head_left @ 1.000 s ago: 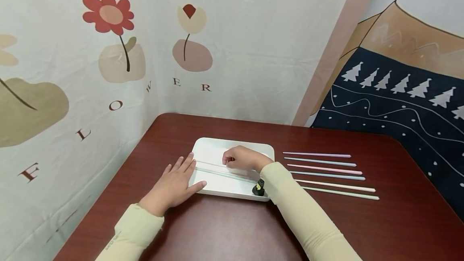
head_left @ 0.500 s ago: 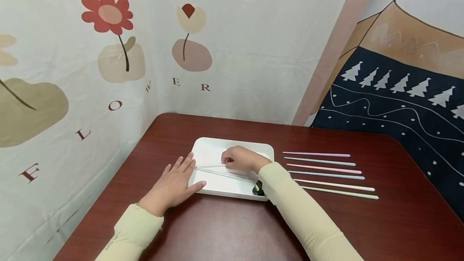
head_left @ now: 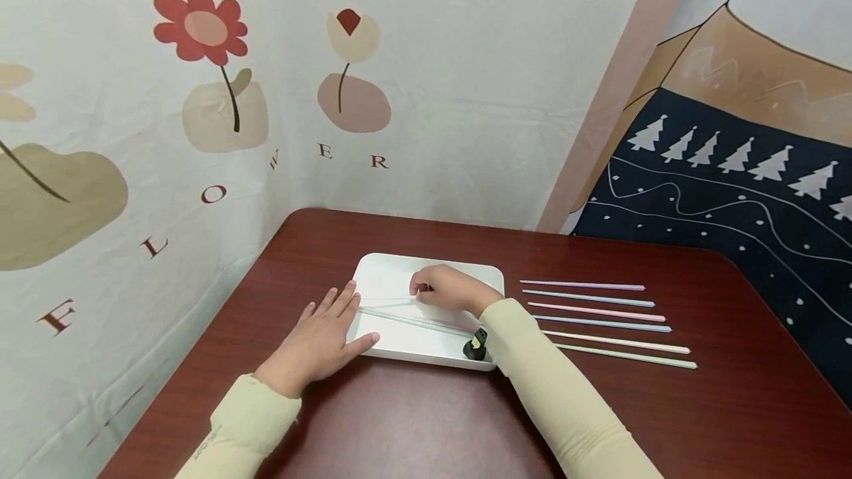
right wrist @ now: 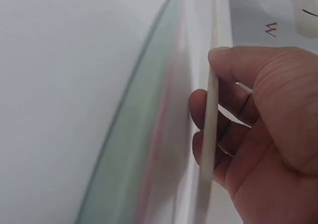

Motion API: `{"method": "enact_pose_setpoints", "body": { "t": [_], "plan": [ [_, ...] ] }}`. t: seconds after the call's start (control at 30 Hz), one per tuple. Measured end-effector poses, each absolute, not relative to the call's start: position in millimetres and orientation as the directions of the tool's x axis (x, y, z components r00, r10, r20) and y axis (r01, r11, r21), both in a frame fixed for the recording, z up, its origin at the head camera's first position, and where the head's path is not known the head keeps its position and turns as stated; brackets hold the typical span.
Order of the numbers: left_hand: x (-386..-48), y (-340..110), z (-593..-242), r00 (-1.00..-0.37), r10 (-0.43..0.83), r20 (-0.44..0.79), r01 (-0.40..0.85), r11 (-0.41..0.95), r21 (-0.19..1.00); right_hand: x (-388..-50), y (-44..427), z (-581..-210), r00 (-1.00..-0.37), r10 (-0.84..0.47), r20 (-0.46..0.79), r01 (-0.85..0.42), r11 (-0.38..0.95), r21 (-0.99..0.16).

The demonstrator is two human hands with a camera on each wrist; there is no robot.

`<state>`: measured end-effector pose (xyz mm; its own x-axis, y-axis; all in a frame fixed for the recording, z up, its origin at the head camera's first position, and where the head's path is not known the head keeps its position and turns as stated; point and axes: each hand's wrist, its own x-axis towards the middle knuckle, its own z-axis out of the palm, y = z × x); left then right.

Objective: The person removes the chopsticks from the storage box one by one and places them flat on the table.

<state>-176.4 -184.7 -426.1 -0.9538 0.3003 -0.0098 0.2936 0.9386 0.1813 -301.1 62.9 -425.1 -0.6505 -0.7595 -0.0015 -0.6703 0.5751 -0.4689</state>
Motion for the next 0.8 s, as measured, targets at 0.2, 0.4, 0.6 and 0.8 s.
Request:
{"method": "enact_pose_setpoints", "body": {
  "t": [0.2,0.4,0.6,0.8],
  "plan": [
    [-176.0,-184.4,-424.2,-0.955,0.296,-0.01,0.289,0.939,0.185,-302.6,66.4,-419.6,-0.656,-0.754,0.025,-0.659,0.557,-0.505],
    [-176.8,-183.8,-425.2,-0.954,0.3,-0.007,0.293,0.937,0.192,-300.4,75.1,-410.1,-0.678,-0.735,0.034,-0.646,0.573,-0.505],
    [-177.9,-184.1,-426.2,-0.954,0.3,0.001,0.295,0.937,0.186,-295.7,83.5,-391.7,-0.67,-0.738,0.075,-0.668,0.557,-0.494],
    [-177.9,-183.8,-426.2,-0.952,0.306,-0.001,0.3,0.935,0.189,-290.0,103.3,-376.8,-0.684,-0.722,0.1,-0.667,0.565,-0.486]
  ]
}}
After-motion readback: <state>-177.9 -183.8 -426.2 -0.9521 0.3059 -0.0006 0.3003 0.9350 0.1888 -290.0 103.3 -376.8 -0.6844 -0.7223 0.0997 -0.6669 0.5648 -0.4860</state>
